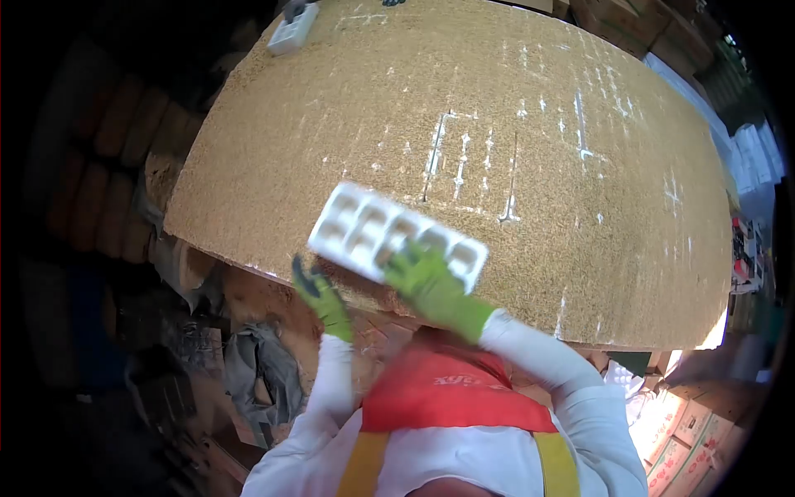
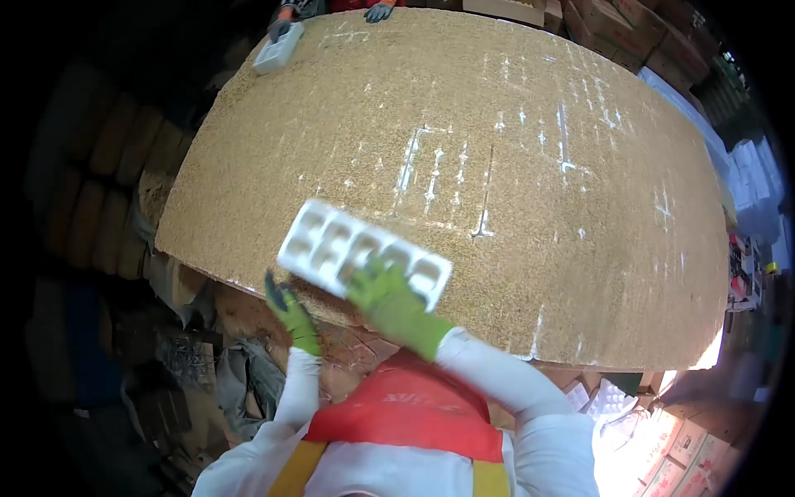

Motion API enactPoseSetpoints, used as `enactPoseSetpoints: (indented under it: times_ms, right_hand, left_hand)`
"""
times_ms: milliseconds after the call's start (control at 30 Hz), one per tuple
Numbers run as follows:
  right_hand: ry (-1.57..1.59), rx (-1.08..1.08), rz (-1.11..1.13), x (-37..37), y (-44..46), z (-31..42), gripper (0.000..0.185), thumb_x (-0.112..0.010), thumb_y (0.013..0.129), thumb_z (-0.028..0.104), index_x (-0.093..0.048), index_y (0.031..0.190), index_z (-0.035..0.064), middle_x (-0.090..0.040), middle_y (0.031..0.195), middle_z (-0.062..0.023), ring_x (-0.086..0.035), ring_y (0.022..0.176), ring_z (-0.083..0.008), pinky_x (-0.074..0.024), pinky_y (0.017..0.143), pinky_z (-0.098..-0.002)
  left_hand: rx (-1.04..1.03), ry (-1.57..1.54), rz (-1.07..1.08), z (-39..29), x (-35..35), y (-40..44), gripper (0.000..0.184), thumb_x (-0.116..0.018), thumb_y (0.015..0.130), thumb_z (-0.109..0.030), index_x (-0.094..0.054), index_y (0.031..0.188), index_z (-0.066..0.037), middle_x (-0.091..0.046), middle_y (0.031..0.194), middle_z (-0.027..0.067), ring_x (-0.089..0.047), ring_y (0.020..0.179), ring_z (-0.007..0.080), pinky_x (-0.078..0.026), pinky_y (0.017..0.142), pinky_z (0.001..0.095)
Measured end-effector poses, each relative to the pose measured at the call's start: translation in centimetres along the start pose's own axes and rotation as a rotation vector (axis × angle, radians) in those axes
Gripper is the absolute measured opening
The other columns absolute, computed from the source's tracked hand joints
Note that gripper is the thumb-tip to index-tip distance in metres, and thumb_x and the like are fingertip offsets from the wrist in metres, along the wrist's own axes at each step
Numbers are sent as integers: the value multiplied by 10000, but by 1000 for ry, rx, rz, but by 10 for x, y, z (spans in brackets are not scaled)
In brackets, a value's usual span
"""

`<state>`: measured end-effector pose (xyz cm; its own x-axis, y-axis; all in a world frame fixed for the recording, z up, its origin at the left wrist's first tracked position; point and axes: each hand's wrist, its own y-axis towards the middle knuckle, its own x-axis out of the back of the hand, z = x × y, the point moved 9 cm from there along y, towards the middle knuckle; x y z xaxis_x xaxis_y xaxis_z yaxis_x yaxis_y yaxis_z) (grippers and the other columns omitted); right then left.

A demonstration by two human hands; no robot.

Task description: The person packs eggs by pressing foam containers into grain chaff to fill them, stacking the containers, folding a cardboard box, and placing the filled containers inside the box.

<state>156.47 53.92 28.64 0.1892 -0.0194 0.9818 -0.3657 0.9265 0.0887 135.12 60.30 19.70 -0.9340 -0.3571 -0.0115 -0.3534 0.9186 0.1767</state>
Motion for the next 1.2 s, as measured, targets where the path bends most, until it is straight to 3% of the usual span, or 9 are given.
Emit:
enactPoseSetpoints:
  times_ms: [133, 267, 467, 633, 733, 933, 1000, 1067, 1200]
  right_hand:
    - [-47, 119, -36, -31, -20, 5, 470, -560, 824, 155, -521, 1292, 149, -515, 1275, -93, -471, 1219, -340, -426, 889, -551]
    - [-305, -750, -103, 28, -97, -170, 534, -597, 835, 246, -472, 1347, 159, -500, 1288, -91, -414, 1240, -357, -384, 878, -525]
    - [-160, -179, 30, -13, -180, -72, 480, -620, 836, 251, -526, 1299, 170, -452, 1407, -54, -432, 1282, -358, -404, 999, -527]
    - [-457, -1419, -209, 61, -374, -271, 475, -618, 825, 295, -567, 1261, 112, -567, 1260, -113, -505, 1153, -364, -460, 836, -516]
    - [-382, -1524, -240, 32, -415, -322, 260, -493, 903, 241, -642, 1074, 115, -645, 1029, -94, -618, 935, -326, -462, 721, -520]
    - [-190, -528, -229, 12, -229, -140, 451, -614, 832, 297, -565, 1253, 143, -515, 1324, -93, -429, 1297, -338, -382, 957, -515]
    - [-283, -692, -514, 47, -279, -129, 499, -617, 819, 291, -543, 1289, 140, -487, 1343, -113, -418, 1300, -333, -379, 955, -517]
    - [-199, -1096, -206, 61, -353, -132, 515, -604, 855, 290, -512, 1341, 146, -481, 1330, -98, -411, 1268, -331, -369, 952, -528]
    - [-224, -1493, -817, 72, -552, -44, 538, -687, 768, 282, -573, 1262, 102, -537, 1241, -115, -468, 1147, -356, -388, 1002, -485]
  left_hand:
    - [-80, 437, -43, 24, 137, 58, 463, -419, 1020, -196, -348, 1423, 20, -350, 1505, 132, -400, 1337, 237, -358, 1090, 323]
    - [-248, 633, 116, 1, 130, 48, 387, -452, 1002, -144, -448, 1351, 24, -479, 1383, 149, -476, 1238, 261, -375, 1059, 357]
    - [-158, 326, 379, -10, 19, -10, 378, -571, 900, -27, -512, 1261, 69, -526, 1308, 162, -518, 1160, 294, -410, 1023, 392]
    - [-221, 283, 751, -52, -79, -76, 375, -540, 875, 11, -543, 1250, 12, -388, 1422, 149, -396, 1300, 285, -379, 1028, 378]
    - [-522, 388, 892, -67, -121, -110, 360, -543, 877, 3, -554, 1237, -6, -399, 1403, 148, -355, 1331, 292, -362, 1044, 404]
    - [-476, 259, 1069, -96, -186, -193, 392, -554, 897, -62, -527, 1284, -6, -365, 1441, 168, -352, 1337, 307, -357, 1062, 413]
    - [-602, 306, 1075, -119, -195, -227, 402, -558, 901, -81, -521, 1293, -2, -360, 1444, 172, -357, 1334, 311, -355, 1066, 410]
    - [-560, 267, 1172, -114, -203, -259, 399, -564, 902, -90, -525, 1287, 9, -356, 1446, 176, -369, 1327, 316, -360, 1063, 419]
    - [-618, 197, 1381, -105, -216, -326, 377, -572, 904, -78, -539, 1268, 14, -396, 1414, 176, -388, 1311, 331, -370, 1053, 439]
